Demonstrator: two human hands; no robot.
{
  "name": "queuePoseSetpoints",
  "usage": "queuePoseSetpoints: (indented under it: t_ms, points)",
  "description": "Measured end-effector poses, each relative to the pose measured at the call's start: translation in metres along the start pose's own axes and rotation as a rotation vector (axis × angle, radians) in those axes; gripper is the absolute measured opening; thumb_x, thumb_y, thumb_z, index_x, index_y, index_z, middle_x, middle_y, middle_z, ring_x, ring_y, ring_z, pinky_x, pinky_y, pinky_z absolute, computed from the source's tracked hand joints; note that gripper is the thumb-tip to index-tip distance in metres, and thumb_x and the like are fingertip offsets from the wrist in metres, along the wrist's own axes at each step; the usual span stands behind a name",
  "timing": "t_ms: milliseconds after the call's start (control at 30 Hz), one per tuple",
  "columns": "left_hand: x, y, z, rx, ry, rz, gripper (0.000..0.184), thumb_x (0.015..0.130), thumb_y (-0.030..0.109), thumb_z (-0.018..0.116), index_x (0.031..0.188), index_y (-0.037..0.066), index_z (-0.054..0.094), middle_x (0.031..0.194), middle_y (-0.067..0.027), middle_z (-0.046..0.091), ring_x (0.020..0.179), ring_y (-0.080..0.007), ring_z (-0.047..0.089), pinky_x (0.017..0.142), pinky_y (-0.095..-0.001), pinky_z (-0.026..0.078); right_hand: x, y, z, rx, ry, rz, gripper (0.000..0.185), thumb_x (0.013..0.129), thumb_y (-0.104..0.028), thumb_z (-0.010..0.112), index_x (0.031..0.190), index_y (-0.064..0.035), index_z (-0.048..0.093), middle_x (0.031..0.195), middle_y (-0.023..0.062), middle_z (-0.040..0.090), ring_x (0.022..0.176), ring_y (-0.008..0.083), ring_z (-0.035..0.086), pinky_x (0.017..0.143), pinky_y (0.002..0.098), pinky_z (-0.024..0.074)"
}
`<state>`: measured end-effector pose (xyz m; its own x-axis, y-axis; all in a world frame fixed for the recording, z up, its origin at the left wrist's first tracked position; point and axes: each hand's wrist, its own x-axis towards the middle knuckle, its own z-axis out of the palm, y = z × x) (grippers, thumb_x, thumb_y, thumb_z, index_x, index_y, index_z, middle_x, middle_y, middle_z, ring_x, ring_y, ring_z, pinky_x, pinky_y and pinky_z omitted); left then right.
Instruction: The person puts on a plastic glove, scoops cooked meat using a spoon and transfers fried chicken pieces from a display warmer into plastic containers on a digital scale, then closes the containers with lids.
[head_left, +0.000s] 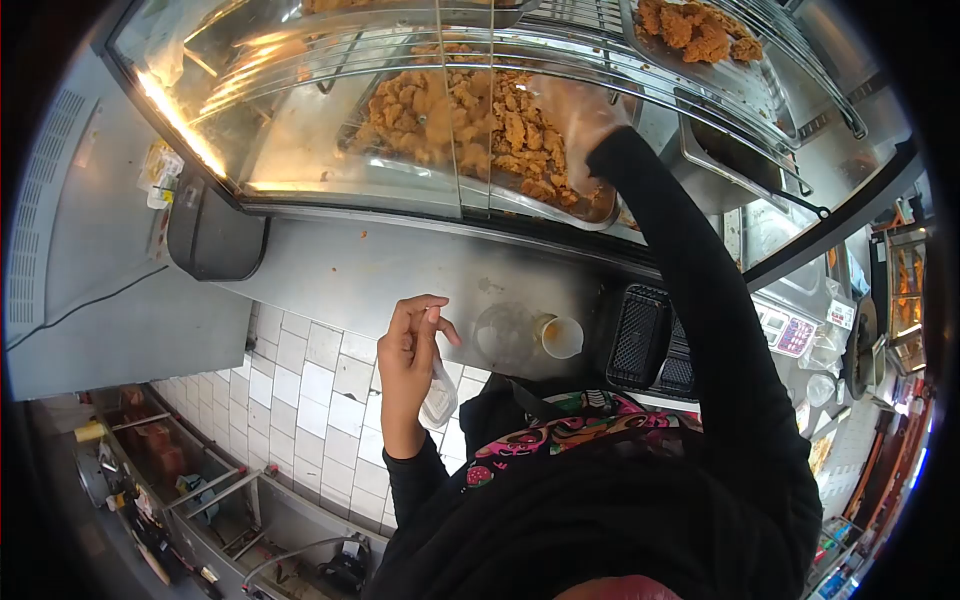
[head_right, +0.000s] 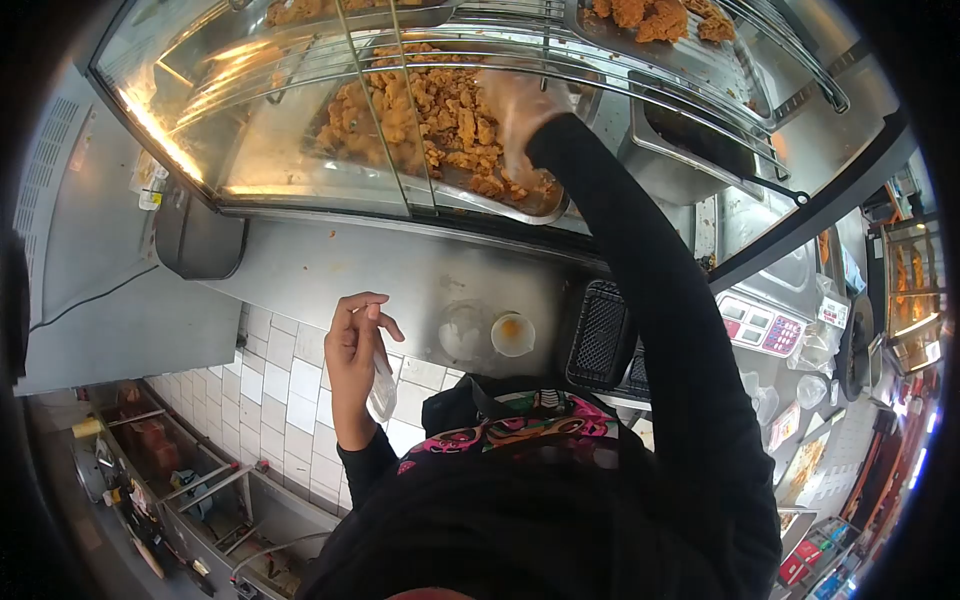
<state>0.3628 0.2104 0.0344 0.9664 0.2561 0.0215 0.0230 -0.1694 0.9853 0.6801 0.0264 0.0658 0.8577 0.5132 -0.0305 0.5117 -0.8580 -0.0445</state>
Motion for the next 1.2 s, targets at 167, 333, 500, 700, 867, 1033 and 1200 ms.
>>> queuePoseSetpoints:
  t_ms: [167, 333, 500, 700, 867, 1033, 1200]
  points:
    - [-0.001, 0.004, -0.002, 0.000, 0.007, 0.023, 0.020, 0.101, 0.018, 0.045, 0.109, 0.001, 0.054, 0.064, -0.0085, 0.061, 0.036, -0.0052, 0.043, 0.037, -0.0193, 0.031, 0.049, -0.015, 0.007, 0.152, -0.183, 0.143, 0.041, 0.086, -0.024, 0.067, 0.125, -0.0154, 0.058, 0.125, 0.0088, 0.058, 0.112, 0.0305, 0.058, 0.096, 0.0451, 0.0455]
    - [-0.012, 0.005, -0.010, -0.059, 0.124, -0.090, 0.016, 0.099, 0.015, 0.049, 0.107, 0.004, 0.058, 0.064, -0.0036, 0.063, 0.044, -0.0015, 0.037, 0.044, -0.0183, 0.027, 0.060, -0.016, 0.006, -0.333, -0.335, -0.072, 0.073, 0.066, -0.034, 0.083, 0.131, -0.0203, 0.054, 0.136, 0.0041, 0.050, 0.126, 0.0250, 0.046, 0.106, 0.0383, 0.0409]
    - [-0.011, 0.000, -0.010, -0.053, 0.125, -0.119, 0.016, 0.099, 0.015, 0.049, 0.107, 0.004, 0.058, 0.063, -0.0036, 0.063, 0.044, -0.0015, 0.036, 0.044, -0.0187, 0.027, 0.018, 0.013, 0.014, -0.183, 0.126, -0.343, 0.055, 0.086, -0.034, 0.066, 0.135, -0.0181, 0.046, 0.141, 0.0080, 0.045, 0.130, 0.0255, 0.042, 0.107, 0.0365, 0.0388]
    - [0.002, 0.001, -0.002, -0.021, 0.064, -0.048, 0.017, 0.100, 0.016, 0.048, 0.108, 0.004, 0.056, 0.063, -0.0052, 0.062, 0.040, -0.0030, 0.038, 0.041, -0.0193, 0.029, -0.036, 0.003, -0.014, 1.197, -0.083, -0.087, 0.051, 0.084, -0.037, 0.070, 0.119, -0.0038, 0.052, 0.112, 0.0125, 0.060, 0.104, 0.0221, 0.061, 0.087, 0.0332, 0.0539]
    - [0.006, 0.004, 0.001, -0.015, 0.003, -0.019, 0.018, 0.100, 0.018, 0.046, 0.109, 0.004, 0.055, 0.063, -0.0067, 0.061, 0.038, -0.0041, 0.041, 0.039, -0.0194, 0.030, -0.077, 0.004, -0.017, 1.027, 0.175, -0.116, 0.032, 0.085, -0.027, 0.070, 0.098, -0.0009, 0.057, 0.091, 0.0102, 0.063, 0.082, 0.0158, 0.063, 0.071, 0.0269, 0.0537]
    - [0.003, 0.005, 0.001, 0.037, -0.014, 0.009, 0.019, 0.101, 0.018, 0.046, 0.109, 0.004, 0.055, 0.063, -0.0068, 0.062, 0.038, -0.0046, 0.043, 0.039, -0.0194, 0.031, -0.097, 0.009, -0.007, 1.288, 0.196, -0.246, 0.024, 0.086, -0.019, 0.068, 0.099, -0.0009, 0.057, 0.088, 0.0108, 0.062, 0.075, 0.0160, 0.063, 0.069, 0.0262, 0.0525]
    - [-0.006, 0.011, -0.003, 0.033, 0.005, 0.024, 0.019, 0.101, 0.018, 0.045, 0.109, 0.004, 0.054, 0.063, -0.0067, 0.061, 0.038, -0.0049, 0.043, 0.038, -0.0190, 0.031, -0.160, -0.029, -0.058, 1.428, 0.310, -0.162, 0.021, 0.087, -0.013, 0.065, 0.104, -0.0019, 0.058, 0.082, 0.0098, 0.061, 0.069, 0.0150, 0.063, 0.065, 0.0258, 0.0528]
